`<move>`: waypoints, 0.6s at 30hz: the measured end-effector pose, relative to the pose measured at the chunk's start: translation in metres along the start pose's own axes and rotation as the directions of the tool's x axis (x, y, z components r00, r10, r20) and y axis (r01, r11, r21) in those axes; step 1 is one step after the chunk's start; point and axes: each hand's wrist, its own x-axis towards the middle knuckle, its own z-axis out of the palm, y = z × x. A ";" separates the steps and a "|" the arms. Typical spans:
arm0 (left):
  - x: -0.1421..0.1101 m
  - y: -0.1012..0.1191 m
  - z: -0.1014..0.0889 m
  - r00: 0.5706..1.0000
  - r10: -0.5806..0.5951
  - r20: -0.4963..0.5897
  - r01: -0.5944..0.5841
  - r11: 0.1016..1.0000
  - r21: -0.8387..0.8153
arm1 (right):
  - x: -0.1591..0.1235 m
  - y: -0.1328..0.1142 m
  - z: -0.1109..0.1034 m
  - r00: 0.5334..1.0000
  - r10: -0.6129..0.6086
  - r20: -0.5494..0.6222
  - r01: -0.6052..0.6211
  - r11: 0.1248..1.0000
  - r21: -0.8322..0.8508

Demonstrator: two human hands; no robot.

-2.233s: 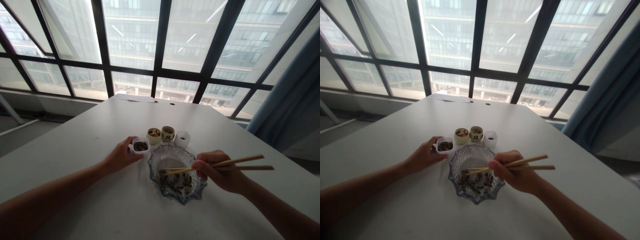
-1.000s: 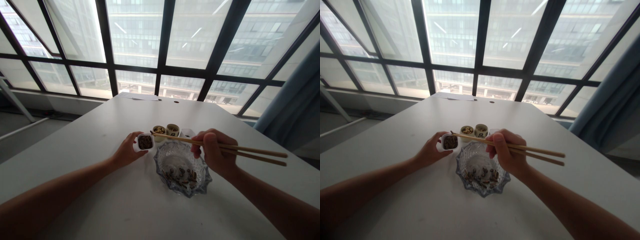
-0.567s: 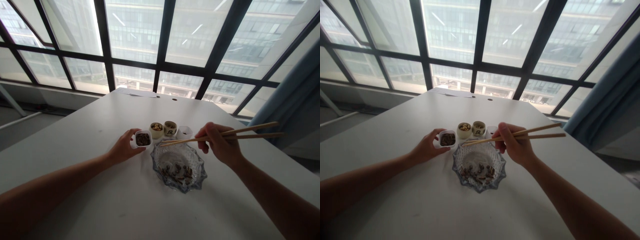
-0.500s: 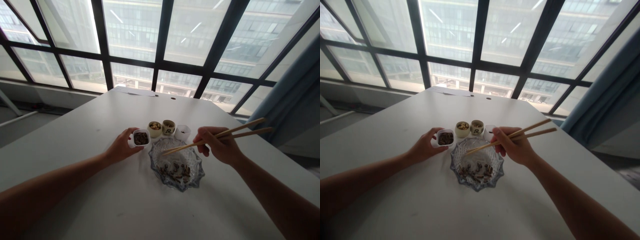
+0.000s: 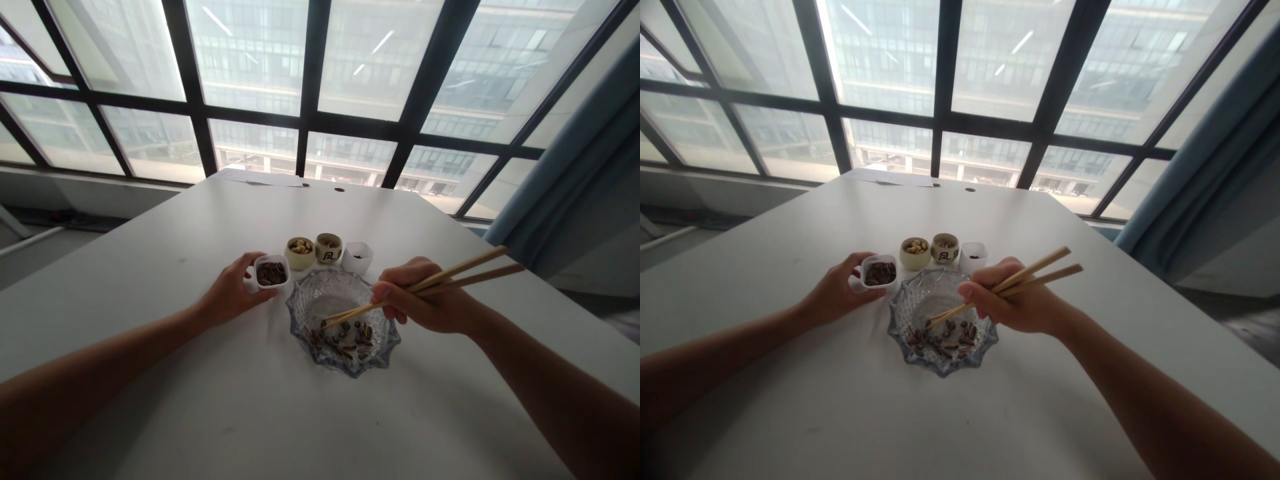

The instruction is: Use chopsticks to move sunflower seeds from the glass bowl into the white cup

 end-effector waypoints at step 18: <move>0.000 0.002 -0.001 1.000 -0.007 0.012 0.007 1.000 -0.012 | 0.006 0.007 -0.002 0.944 0.147 -0.296 -0.087 0.974 0.207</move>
